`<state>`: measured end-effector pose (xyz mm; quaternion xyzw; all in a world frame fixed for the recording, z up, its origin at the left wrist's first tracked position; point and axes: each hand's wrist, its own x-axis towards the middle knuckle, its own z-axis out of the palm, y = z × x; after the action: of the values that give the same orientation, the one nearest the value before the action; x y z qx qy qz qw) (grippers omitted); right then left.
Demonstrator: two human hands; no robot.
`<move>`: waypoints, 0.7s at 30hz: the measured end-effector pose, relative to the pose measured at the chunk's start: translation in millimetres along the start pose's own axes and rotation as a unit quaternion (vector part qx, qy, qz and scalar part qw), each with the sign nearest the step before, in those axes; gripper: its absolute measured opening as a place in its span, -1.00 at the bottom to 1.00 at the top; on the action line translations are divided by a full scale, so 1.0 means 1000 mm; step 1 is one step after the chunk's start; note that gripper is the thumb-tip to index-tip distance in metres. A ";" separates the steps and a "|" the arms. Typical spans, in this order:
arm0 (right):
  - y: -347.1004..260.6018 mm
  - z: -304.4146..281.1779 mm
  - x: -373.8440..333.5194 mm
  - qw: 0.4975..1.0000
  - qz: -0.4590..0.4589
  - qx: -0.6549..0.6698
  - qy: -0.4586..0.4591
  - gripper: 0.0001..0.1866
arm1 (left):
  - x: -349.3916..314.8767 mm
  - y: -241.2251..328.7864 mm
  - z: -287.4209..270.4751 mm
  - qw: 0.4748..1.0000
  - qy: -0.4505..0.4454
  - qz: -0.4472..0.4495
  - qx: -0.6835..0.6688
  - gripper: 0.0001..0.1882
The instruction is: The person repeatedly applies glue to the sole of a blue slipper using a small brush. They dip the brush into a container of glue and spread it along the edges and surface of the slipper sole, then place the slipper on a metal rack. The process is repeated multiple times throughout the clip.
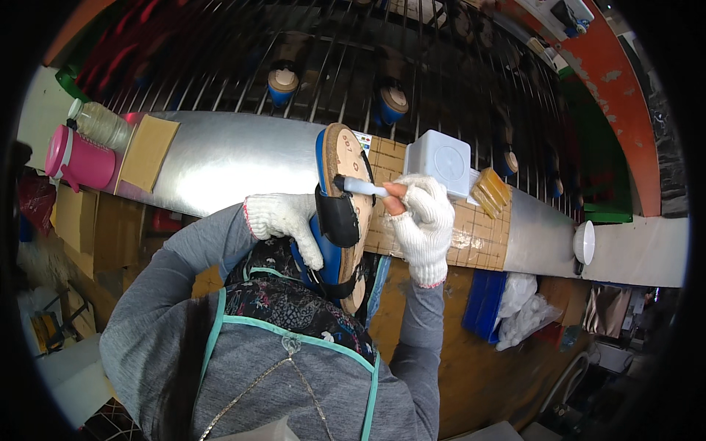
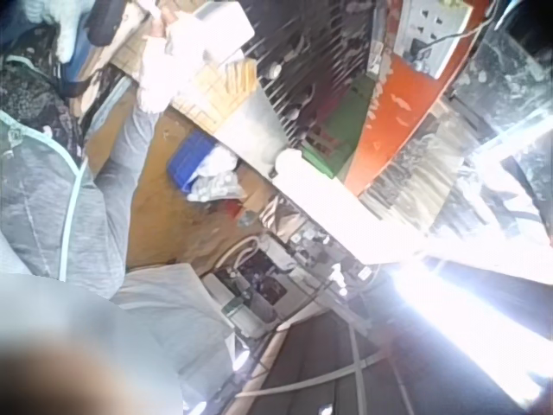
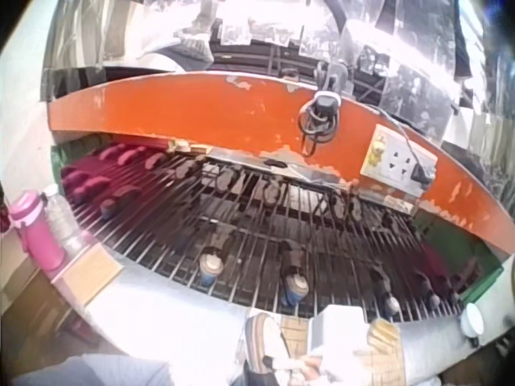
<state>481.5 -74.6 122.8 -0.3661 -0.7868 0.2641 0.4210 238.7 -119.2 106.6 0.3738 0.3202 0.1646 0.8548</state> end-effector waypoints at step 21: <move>0.027 -0.059 -0.045 0.989 0.150 -0.007 -0.020 -0.78 | 0.002 -0.026 -0.021 0.988 0.018 0.147 -0.034 -0.03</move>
<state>558.2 -88.2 112.4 -0.4770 -0.7333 0.3262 0.3583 227.0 -124.0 75.6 0.3847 0.2718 0.3056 0.8275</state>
